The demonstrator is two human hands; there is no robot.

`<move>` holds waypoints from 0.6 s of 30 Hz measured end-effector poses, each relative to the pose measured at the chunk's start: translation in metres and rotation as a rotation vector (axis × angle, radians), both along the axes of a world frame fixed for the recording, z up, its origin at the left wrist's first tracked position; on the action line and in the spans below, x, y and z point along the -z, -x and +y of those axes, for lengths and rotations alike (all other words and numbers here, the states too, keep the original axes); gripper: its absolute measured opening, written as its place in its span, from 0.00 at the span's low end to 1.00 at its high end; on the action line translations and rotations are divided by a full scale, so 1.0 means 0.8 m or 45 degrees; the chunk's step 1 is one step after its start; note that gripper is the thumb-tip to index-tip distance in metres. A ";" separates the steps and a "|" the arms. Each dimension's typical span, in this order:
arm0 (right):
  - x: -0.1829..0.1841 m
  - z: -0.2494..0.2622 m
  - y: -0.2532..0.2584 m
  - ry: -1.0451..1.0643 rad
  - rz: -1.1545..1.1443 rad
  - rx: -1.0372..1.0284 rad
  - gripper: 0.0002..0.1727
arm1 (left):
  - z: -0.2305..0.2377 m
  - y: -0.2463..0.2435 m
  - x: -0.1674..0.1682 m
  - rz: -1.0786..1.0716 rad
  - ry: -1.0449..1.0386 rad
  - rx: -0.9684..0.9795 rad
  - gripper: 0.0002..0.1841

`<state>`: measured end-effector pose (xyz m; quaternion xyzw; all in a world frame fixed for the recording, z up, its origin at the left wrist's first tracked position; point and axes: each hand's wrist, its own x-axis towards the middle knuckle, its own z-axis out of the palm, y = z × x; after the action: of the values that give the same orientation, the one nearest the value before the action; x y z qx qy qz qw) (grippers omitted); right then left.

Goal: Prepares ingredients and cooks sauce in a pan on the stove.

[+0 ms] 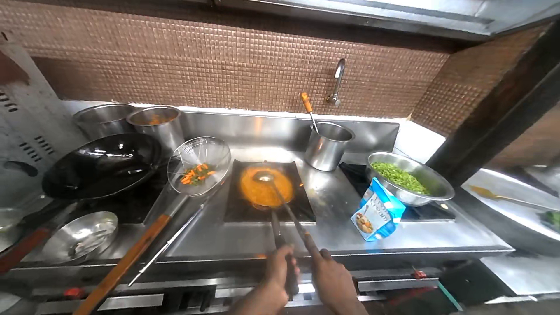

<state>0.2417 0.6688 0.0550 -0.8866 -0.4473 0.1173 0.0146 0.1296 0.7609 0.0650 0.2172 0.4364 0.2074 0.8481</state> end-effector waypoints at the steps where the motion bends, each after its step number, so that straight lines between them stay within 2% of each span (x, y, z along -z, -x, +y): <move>1: 0.002 -0.008 0.006 -0.022 0.011 0.020 0.43 | 0.011 -0.004 0.006 -0.001 -0.011 -0.009 0.09; 4: -0.001 -0.052 0.017 -0.115 0.281 0.032 0.43 | 0.033 -0.011 0.022 -0.031 0.029 -0.057 0.09; 7: -0.008 -0.063 -0.019 -0.532 1.009 0.152 0.42 | 0.014 -0.002 -0.004 -0.022 0.039 -0.001 0.11; 8: -0.006 -0.057 -0.029 -0.620 1.178 0.197 0.43 | 0.009 0.001 -0.005 -0.017 0.038 0.013 0.11; 9: -0.001 -0.047 -0.037 -0.638 1.216 0.211 0.43 | 0.010 0.003 0.000 -0.018 0.037 0.013 0.10; 11: 0.011 -0.021 -0.042 -0.558 1.053 0.199 0.44 | 0.015 0.008 0.009 -0.019 0.051 -0.006 0.10; 15: 0.009 0.029 -0.037 -0.322 0.663 0.017 0.42 | 0.003 0.019 -0.008 -0.017 0.052 0.045 0.11; 18: -0.001 0.026 -0.022 -0.076 0.299 -0.157 0.40 | 0.023 0.016 0.003 -0.020 0.020 0.064 0.11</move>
<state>0.2592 0.6898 0.0558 -0.8368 -0.4993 0.2075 0.0859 0.1172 0.7795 0.0627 0.2197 0.4257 0.1843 0.8582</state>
